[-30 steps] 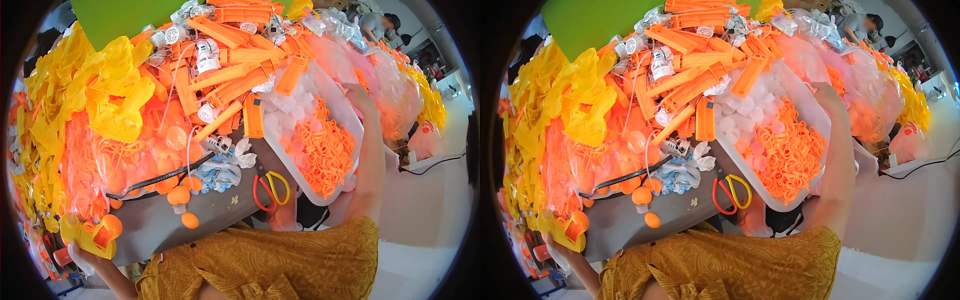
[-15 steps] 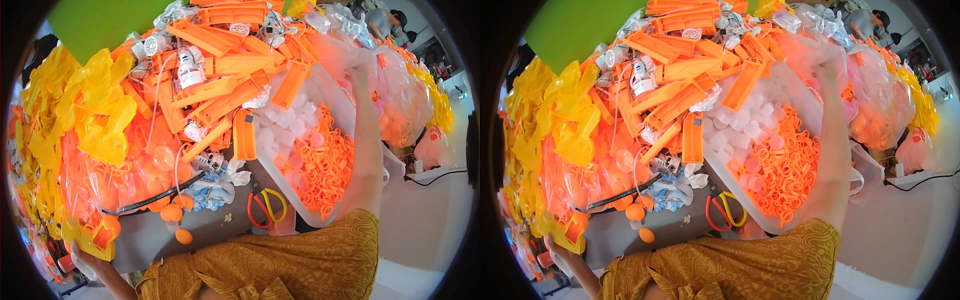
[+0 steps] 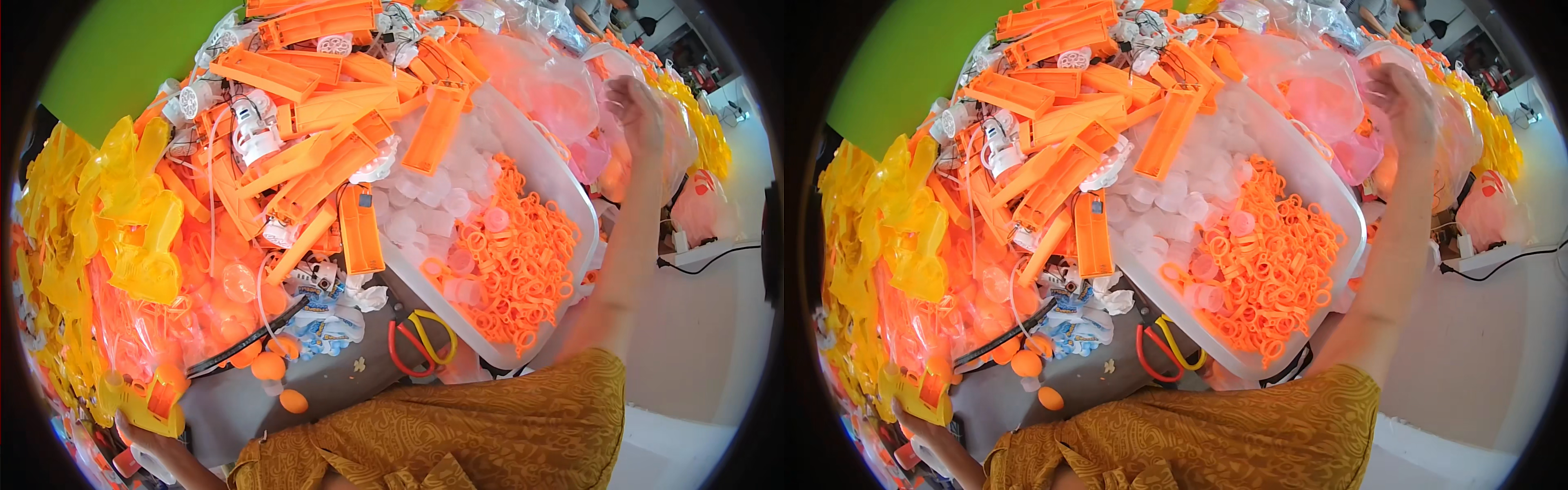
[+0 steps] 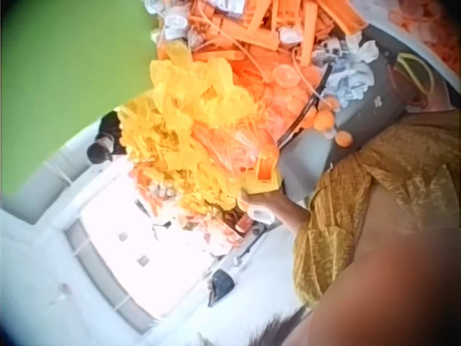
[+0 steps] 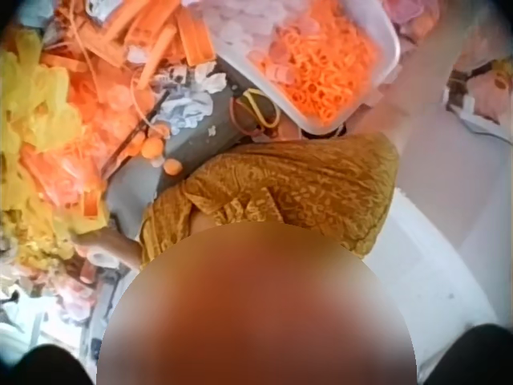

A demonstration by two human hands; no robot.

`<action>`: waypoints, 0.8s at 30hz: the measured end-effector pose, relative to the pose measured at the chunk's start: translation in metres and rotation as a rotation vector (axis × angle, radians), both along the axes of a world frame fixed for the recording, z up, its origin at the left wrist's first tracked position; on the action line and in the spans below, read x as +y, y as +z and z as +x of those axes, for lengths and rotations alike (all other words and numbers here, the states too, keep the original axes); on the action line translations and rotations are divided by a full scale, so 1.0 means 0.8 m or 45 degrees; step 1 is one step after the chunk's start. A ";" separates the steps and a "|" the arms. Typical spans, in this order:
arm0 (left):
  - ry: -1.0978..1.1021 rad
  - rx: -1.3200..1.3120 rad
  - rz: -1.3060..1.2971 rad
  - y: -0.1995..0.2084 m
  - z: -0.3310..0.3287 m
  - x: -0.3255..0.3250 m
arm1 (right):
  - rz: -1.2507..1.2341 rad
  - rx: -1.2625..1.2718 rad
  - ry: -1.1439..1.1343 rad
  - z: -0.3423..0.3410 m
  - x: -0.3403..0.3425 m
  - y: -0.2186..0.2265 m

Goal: Assembling a yellow toy gun by connecting plastic housing components and internal mechanisms.

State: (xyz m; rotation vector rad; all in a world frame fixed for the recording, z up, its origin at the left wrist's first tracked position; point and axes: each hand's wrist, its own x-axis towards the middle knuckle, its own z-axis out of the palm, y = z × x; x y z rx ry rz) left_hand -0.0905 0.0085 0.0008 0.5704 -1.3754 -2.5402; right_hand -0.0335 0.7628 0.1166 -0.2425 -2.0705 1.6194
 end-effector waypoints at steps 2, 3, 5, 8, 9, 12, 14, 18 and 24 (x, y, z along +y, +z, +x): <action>0.112 -0.065 -0.001 -0.001 -0.004 0.006 | 0.017 0.037 -0.573 0.016 0.041 -0.008; 0.111 -0.042 -0.029 -0.006 -0.007 0.005 | 0.022 0.039 -0.580 0.021 0.068 -0.026; 0.117 -0.011 -0.067 -0.006 -0.010 0.010 | 0.317 -0.429 -0.664 0.021 0.119 -0.078; 0.213 -0.056 -0.026 0.004 -0.019 0.021 | 0.762 -0.646 -0.831 -0.012 0.087 -0.104; 0.201 -0.039 -0.042 0.006 -0.022 0.025 | 0.762 -0.644 -0.824 -0.015 0.094 -0.107; 0.134 0.008 -0.069 0.009 -0.024 0.013 | 1.382 -0.748 -0.915 -0.027 0.107 -0.125; -0.112 0.098 -0.144 0.000 -0.023 -0.011 | 1.810 -0.772 -0.949 -0.028 0.161 -0.129; -0.056 0.051 -0.166 -0.003 -0.019 -0.023 | 2.639 -0.662 -0.936 -0.021 0.185 -0.163; -0.080 0.107 -0.236 -0.001 -0.021 -0.001 | 3.796 -0.175 -0.996 -0.014 0.215 -0.198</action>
